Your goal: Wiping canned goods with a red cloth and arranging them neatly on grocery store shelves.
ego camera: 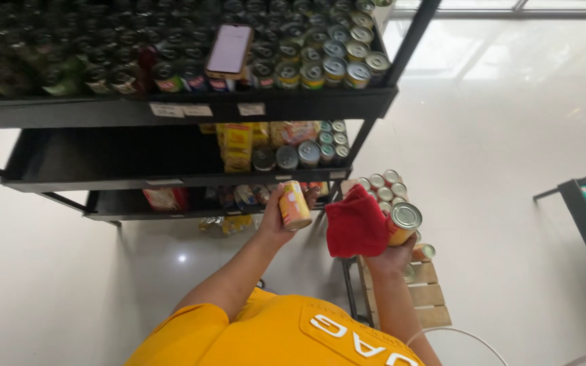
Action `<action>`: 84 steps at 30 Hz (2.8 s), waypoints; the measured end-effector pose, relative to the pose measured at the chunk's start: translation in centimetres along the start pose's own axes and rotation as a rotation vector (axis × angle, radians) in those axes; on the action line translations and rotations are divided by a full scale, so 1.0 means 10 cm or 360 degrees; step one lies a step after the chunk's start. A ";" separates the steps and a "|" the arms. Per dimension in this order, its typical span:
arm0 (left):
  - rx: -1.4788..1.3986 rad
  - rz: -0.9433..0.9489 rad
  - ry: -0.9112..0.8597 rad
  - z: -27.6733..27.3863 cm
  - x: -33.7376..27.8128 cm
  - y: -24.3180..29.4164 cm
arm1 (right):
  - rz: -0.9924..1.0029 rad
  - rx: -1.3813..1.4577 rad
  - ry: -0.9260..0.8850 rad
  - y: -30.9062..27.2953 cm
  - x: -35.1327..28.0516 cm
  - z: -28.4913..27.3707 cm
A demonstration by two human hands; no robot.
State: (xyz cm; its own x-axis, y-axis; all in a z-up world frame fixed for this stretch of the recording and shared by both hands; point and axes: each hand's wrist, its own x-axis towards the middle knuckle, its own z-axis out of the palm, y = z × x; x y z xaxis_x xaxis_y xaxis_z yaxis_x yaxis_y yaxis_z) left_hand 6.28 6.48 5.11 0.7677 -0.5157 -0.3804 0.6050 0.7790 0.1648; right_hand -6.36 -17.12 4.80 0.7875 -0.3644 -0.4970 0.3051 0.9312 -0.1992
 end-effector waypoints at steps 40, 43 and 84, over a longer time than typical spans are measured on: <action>0.1975 0.0354 -0.1652 1.04 -0.76 0.16 | -0.0264 -0.0003 -0.0031 1.65 -1.79 0.17; 0.1988 0.0229 -0.1855 1.03 -0.94 -0.09 | -0.0140 0.0228 -0.0275 1.49 -1.98 0.04; 0.2118 -0.1054 -0.2309 2.39 -0.75 -2.51 | -0.2184 -0.0525 0.0700 -0.33 -2.30 0.18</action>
State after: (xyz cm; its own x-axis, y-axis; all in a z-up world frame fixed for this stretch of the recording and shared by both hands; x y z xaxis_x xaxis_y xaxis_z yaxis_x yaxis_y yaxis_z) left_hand -9.63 -17.74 25.62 -0.4101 -0.9088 0.0774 0.0373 0.0680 0.9970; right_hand -24.58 -11.81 18.41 -0.2499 -0.9676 0.0362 0.4801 -0.1563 -0.8632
